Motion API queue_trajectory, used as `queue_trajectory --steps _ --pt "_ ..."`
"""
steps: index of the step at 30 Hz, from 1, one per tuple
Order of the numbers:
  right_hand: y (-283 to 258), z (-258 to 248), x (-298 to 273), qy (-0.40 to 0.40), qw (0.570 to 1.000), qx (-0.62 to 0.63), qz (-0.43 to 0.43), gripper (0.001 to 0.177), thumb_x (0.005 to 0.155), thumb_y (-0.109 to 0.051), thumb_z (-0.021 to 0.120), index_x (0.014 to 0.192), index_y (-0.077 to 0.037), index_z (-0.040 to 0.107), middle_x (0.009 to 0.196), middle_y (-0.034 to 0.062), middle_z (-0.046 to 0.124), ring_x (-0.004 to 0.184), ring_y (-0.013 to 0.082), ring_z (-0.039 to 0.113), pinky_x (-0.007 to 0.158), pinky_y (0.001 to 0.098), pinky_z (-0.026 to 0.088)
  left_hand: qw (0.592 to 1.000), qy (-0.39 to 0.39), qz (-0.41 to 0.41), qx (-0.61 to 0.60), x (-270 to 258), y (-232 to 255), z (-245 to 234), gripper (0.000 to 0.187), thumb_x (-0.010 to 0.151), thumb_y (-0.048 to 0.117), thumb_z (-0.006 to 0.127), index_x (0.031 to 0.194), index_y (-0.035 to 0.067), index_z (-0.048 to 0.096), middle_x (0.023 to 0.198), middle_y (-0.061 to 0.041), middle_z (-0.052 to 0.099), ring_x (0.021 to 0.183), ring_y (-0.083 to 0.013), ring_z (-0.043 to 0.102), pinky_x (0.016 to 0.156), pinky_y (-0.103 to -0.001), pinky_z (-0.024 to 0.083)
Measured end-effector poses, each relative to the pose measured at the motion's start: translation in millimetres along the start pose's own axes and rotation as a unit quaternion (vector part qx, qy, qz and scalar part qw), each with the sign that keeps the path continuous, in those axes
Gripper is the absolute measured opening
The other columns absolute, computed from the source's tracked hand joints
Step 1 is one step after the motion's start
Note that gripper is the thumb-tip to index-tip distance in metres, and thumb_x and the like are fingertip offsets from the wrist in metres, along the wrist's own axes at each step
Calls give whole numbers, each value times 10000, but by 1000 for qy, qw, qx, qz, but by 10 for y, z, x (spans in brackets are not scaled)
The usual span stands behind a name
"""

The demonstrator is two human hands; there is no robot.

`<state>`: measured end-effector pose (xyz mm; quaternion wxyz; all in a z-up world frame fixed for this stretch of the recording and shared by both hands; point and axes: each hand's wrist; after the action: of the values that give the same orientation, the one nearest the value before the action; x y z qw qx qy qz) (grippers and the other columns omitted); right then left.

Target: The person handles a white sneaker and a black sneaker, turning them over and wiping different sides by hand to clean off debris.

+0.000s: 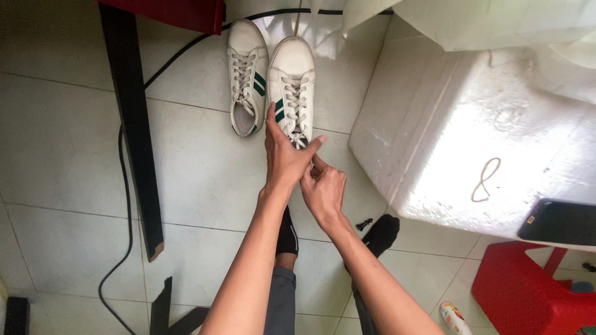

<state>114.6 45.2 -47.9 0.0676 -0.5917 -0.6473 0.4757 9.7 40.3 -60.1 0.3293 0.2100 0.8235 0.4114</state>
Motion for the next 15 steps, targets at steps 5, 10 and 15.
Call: queue_trajectory --steps 5,10,15 --pt "-20 -137 -245 -3 1000 15 4 412 892 -172 636 1261 3 692 683 213 720 596 225 752 614 358 566 998 47 8 -33 -228 5 -9 1073 695 87 861 1553 42 217 1434 -293 425 1317 -446 472 1092 -521 429" --pt "-132 -417 -466 -77 997 10 -15 458 907 -201 619 1324 -17 658 829 208 774 707 257 780 703 370 591 998 63 -1 -4 -454 61 -94 1003 701 27 831 1536 85 278 1434 -266 439 1322 -446 439 1080 -533 410" --pt "-218 -713 -712 -129 989 74 -13 377 1012 -259 537 1251 -13 695 990 162 804 873 241 800 766 362 593 996 85 -21 -32 -708 154 -276 965 750 52 804 1552 72 269 1438 -248 443 1327 -409 485 1090 -490 436"
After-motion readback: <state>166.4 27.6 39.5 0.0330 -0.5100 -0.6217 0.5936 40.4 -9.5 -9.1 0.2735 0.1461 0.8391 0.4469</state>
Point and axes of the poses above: each hand's wrist, its own x-axis towards the middle knuckle, its own z-axis out of the palm, y = z × x
